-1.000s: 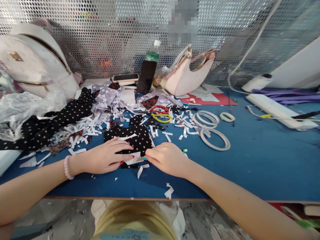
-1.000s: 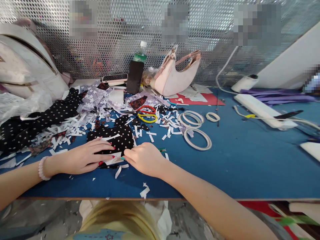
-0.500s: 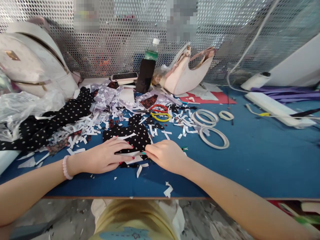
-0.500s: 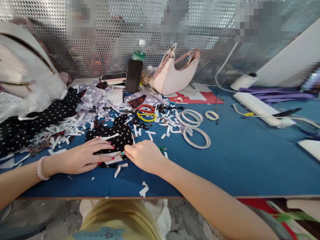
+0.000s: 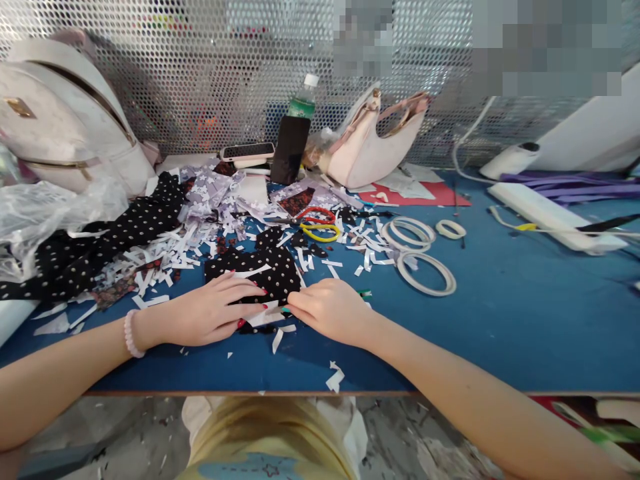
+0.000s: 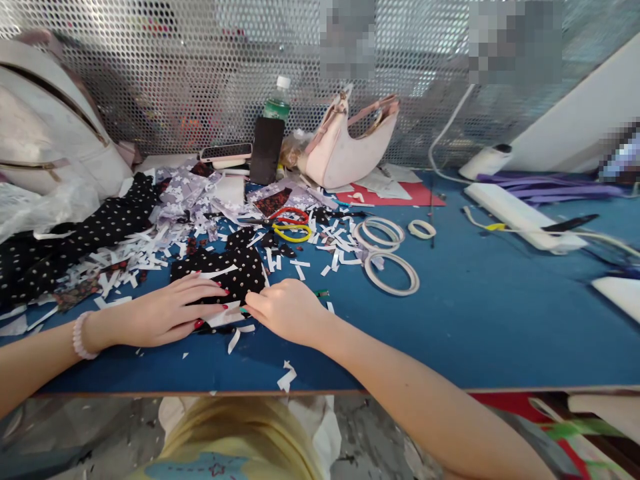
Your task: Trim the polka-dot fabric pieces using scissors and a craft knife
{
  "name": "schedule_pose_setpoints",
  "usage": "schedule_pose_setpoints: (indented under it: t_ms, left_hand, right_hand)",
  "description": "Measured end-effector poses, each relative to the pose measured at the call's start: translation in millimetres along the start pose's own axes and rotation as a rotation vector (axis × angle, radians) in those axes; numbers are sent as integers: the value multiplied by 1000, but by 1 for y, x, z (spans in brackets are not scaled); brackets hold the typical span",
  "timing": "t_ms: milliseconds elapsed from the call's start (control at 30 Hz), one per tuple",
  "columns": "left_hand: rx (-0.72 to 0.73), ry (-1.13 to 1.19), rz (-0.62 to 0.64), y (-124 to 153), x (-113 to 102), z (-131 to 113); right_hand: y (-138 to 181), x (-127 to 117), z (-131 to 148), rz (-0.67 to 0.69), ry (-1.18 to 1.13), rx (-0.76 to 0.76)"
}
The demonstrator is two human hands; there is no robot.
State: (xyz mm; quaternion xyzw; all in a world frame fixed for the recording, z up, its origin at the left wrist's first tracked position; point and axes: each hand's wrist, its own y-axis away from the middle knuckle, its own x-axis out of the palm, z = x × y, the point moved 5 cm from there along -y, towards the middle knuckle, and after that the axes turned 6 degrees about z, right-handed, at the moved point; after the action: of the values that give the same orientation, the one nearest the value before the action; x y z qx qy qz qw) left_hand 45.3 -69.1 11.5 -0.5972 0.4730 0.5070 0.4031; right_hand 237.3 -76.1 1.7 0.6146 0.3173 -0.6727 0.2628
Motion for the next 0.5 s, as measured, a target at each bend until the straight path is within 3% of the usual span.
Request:
schedule_pose_setpoints:
  t_ms: [267, 500]
  left_hand:
    - [8, -29, 26, 0, 1, 0]
    - [-1, -36, 34, -1, 1, 1]
  right_hand:
    - [1, -1, 4, -6, -2, -46]
    - [1, -1, -2, -56, -15, 14]
